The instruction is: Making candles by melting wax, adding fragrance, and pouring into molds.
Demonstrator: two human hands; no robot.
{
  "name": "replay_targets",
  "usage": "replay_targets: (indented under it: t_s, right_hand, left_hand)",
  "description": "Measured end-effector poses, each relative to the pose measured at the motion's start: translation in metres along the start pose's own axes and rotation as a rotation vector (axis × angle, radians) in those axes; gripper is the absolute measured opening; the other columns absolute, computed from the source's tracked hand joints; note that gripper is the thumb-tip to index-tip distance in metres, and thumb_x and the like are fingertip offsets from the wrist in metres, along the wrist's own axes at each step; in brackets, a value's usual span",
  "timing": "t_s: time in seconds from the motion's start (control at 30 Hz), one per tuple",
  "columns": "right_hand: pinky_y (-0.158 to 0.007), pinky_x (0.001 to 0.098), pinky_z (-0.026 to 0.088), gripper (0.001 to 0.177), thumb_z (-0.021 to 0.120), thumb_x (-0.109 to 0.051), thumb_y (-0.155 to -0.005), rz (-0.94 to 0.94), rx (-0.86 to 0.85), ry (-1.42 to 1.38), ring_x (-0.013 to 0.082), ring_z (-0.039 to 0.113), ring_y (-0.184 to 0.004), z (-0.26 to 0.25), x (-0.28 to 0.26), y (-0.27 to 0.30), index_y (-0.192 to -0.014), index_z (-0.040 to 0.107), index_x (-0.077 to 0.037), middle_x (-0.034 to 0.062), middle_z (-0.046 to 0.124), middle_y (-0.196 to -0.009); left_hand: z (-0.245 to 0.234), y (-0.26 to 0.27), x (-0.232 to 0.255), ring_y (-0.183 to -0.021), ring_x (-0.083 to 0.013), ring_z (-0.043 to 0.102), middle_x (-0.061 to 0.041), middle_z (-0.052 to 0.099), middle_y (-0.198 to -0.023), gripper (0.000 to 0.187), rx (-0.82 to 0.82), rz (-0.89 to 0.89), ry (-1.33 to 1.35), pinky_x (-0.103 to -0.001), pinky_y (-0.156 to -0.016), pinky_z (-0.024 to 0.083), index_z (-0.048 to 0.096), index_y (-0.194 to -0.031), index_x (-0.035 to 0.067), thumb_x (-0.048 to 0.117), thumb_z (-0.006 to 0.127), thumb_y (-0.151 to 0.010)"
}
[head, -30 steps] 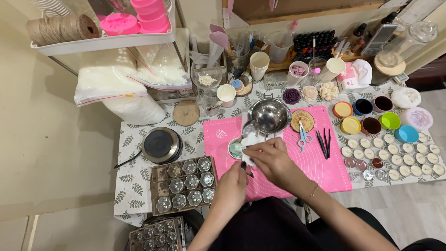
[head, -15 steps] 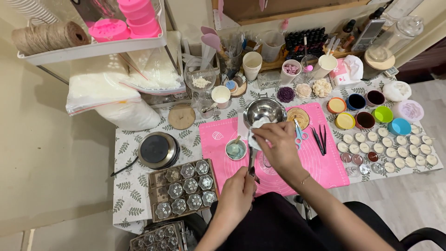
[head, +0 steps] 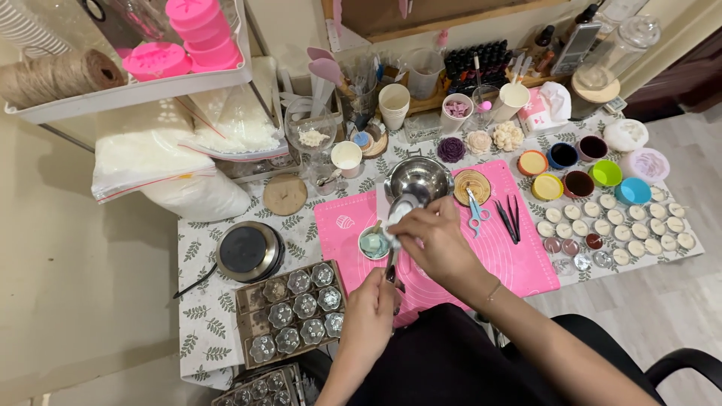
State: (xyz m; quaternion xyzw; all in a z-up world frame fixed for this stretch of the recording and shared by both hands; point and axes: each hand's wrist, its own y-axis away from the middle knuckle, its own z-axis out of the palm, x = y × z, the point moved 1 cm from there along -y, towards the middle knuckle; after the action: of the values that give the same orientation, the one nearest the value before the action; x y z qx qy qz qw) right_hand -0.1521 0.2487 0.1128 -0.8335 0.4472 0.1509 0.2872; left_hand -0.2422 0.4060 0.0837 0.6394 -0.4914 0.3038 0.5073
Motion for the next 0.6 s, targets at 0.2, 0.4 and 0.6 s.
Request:
replay_targets:
  t_s: [0.2,0.4,0.6]
  right_hand:
    - [-0.093,0.0395,0.041,0.018,0.072,-0.008,-0.087,0.098,0.150,0.026,0.0272,0.050,-0.097,0.003,0.003,-0.006,-0.104,0.077,-0.013,0.0008,0.075,-0.095]
    - [-0.086,0.0354,0.046,0.023,0.077,-0.012,-0.081,0.285,0.066,-0.154,0.0239,0.051,-0.094,0.008,0.002,-0.009,-0.103,0.077,-0.013,0.0013,0.075,-0.089]
    - [-0.086,0.0342,0.048,0.020,0.077,-0.013,-0.081,0.304,-0.178,-0.339,0.0202,0.057,-0.093,0.007,0.007,-0.006,-0.101,0.076,-0.009,0.0052,0.075,-0.088]
  left_hand:
    - [0.007,-0.009,-0.001,-0.058,-0.0245,0.066,-0.010,0.067,-0.065,0.024,0.036,0.057,-0.022,-0.039,-0.059,0.051,0.055,-0.090,0.002,0.022,0.049,-0.102]
    - [-0.004,-0.017,0.007,-0.061,-0.0320,0.069,-0.015,0.067,-0.067,0.019,0.059,0.104,-0.060,-0.044,-0.060,0.051,0.055,-0.095,0.002,0.019,0.048,-0.099]
    - [0.000,-0.022,-0.007,-0.063,-0.0347,0.067,-0.016,0.065,-0.065,0.018,0.097,0.128,-0.207,-0.046,-0.059,0.050,0.059,-0.099,0.003,0.019,0.050,-0.101]
